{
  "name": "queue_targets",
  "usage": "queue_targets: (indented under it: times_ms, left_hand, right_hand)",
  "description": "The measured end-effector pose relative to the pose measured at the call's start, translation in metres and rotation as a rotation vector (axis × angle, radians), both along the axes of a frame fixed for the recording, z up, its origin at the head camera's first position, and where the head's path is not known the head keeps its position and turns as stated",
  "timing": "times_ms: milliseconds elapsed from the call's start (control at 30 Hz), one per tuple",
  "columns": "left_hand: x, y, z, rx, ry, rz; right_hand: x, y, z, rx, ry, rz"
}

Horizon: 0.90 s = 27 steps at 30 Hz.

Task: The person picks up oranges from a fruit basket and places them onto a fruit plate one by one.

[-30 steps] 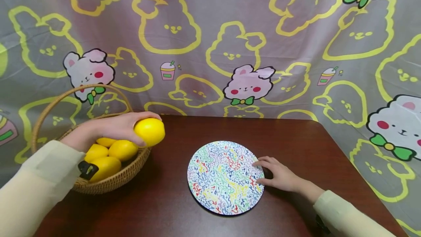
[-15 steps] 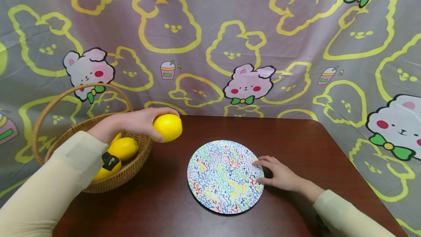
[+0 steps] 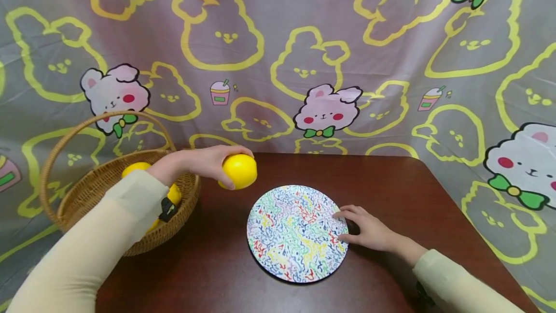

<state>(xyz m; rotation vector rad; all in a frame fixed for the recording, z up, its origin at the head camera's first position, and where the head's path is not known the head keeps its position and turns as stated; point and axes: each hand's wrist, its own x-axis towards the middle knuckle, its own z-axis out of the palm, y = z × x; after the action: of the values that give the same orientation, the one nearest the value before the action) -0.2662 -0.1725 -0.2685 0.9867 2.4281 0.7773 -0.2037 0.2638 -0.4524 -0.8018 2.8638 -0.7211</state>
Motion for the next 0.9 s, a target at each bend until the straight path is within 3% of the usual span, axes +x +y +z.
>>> queue_targets:
  times_ms: [533,900]
  left_hand:
    - [-0.003,0.039,-0.009,-0.006,-0.035,-0.036]
    - [-0.011,0.061,-0.031,-0.007,-0.028,-0.058]
  right_hand:
    - [0.0,0.0,0.0,-0.002,0.001,0.013]
    - [0.001,0.001,0.001,-0.005,-0.001,0.01]
